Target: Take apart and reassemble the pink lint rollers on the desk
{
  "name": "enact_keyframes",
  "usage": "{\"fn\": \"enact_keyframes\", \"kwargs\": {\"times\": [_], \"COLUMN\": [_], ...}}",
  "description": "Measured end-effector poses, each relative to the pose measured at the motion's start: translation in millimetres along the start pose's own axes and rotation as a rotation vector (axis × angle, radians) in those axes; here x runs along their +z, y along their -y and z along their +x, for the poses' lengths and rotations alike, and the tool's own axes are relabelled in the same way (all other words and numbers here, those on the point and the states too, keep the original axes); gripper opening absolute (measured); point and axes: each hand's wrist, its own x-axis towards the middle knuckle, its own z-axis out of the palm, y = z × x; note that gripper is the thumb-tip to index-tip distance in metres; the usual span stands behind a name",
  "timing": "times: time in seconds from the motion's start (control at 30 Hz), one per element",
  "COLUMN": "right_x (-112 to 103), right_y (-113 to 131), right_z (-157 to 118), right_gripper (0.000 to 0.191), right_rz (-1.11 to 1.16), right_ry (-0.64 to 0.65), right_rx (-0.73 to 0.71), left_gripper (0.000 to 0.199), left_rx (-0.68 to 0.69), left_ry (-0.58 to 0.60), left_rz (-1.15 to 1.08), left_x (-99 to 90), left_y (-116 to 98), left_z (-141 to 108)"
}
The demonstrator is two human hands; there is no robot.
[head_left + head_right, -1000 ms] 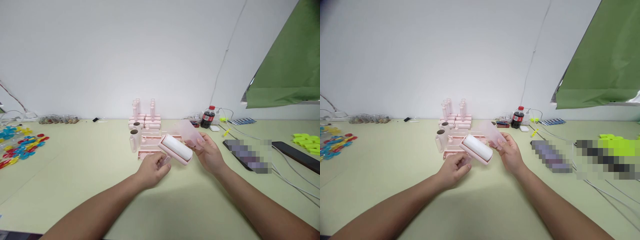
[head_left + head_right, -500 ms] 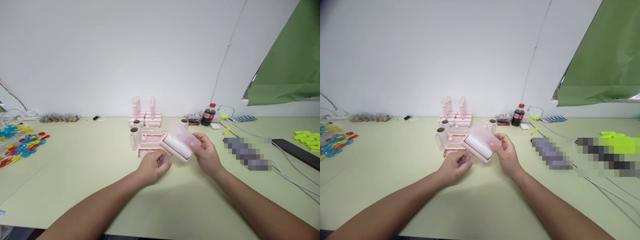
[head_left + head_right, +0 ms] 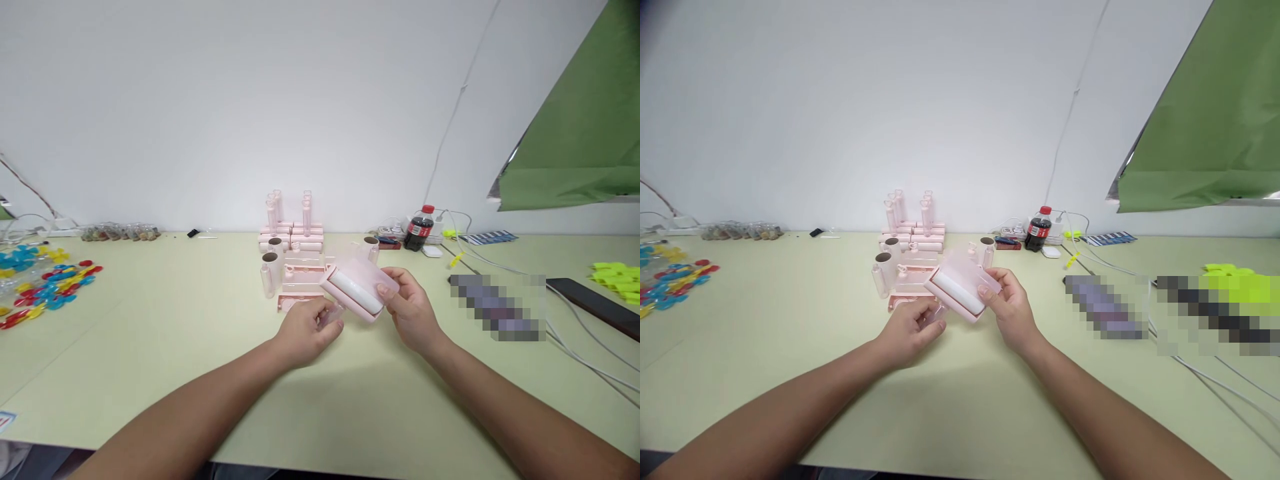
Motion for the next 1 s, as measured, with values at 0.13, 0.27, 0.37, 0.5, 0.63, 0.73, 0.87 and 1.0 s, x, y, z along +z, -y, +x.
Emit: {"fn": "enact_keyframes", "kwargs": {"times": [0.13, 0.27, 0.37, 0.5, 0.63, 0.73, 0.87, 1.0], "right_x": [-0.9, -2.2, -2.9, -3.8, -4.2, -3.5, -2.4, -1.3], "right_y": [-5.0, -7.6, -8.0, -9.5, -11.4, -11.5, -10.2, -9.0], "right_z": [-0.5, -0.4, 0.2, 1.0, 1.2, 0.6, -0.3, -1.3], "right_gripper": [0.035, 0.035, 0.039, 0.043, 0.046, 0.048, 0.053, 0.053], "right_rz": [-0.005, -0.018, -0.030, -0.056, -0.091, -0.128, -0.173, -0.220], "right_ry": [0.034, 0.075, 0.103, 0.138, 0.134, 0.167, 0.198, 0.213], "right_rx": [0.017, 0.031, 0.032, 0.032, 0.022, 0.025, 0.023, 0.036], "left_gripper": [0.016, 0.015, 0.016, 0.017, 0.018, 0.018, 0.020, 0.020], "left_rx": [-0.002, -0.003, 0.006, 0.001, -0.017, -0.019, -0.023, -0.036], "left_ry": [-0.009, -0.008, -0.006, 0.007, 0.013, 0.016, 0.020, 0.024], "left_rz": [0.006, 0.011, 0.014, 0.009, 0.019, 0.014, 0.013, 0.001], "left_x": [0.5, 0.5, 0.8, 1.5, 2.0, 2.5, 3.2, 3.3], "left_y": [0.6, 1.0, 1.6, 2.4, 2.9, 4.1, 6.3, 6.7], "left_z": [0.0, 0.4, 0.7, 0.5, 0.2, 0.4, 1.0, 0.9]}}
